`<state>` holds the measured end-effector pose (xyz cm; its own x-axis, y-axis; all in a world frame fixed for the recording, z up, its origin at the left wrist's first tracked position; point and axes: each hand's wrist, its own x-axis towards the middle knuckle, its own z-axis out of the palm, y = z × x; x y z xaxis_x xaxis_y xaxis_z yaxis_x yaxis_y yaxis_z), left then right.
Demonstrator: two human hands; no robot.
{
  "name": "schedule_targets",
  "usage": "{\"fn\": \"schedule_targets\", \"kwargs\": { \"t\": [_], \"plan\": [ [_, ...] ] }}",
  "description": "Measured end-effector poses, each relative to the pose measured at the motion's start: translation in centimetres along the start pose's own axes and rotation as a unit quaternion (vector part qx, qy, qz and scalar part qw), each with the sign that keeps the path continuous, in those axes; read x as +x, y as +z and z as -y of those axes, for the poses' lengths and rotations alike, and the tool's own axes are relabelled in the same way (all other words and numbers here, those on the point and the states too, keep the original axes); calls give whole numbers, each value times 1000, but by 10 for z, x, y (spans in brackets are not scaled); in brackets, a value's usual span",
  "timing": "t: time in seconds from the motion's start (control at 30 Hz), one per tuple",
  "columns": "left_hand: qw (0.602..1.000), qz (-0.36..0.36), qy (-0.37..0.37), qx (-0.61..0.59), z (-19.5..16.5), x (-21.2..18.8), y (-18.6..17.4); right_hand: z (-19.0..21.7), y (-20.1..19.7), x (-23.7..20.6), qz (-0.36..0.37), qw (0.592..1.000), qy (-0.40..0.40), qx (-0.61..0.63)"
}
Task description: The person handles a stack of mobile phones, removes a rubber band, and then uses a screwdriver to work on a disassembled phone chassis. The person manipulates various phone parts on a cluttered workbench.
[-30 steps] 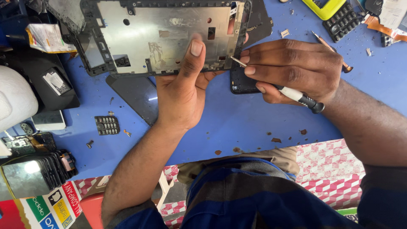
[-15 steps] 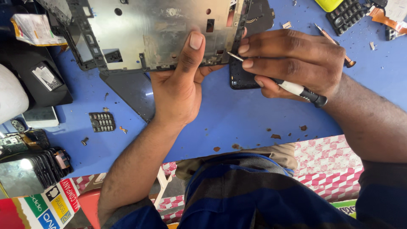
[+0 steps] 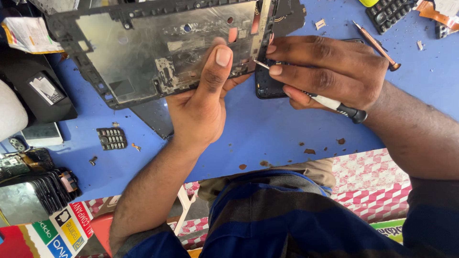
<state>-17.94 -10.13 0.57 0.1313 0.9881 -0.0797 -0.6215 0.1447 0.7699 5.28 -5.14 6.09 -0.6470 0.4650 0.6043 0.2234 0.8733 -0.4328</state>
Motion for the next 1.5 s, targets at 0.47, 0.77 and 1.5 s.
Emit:
{"fn": "schedule_targets", "kwargs": {
  "t": [0.47,0.77,1.5],
  "plan": [
    [999,3,-28,-37,-7,6,7,-6,10,-6,-24,997,-56,-37],
    [997,18,-61,-41,-12,14,7,-13,8,-12,-38,995,-92,10],
    [998,-20,12,55,-6,17,2,-4,5,0,1,999,-45,-10]
  ]
}}
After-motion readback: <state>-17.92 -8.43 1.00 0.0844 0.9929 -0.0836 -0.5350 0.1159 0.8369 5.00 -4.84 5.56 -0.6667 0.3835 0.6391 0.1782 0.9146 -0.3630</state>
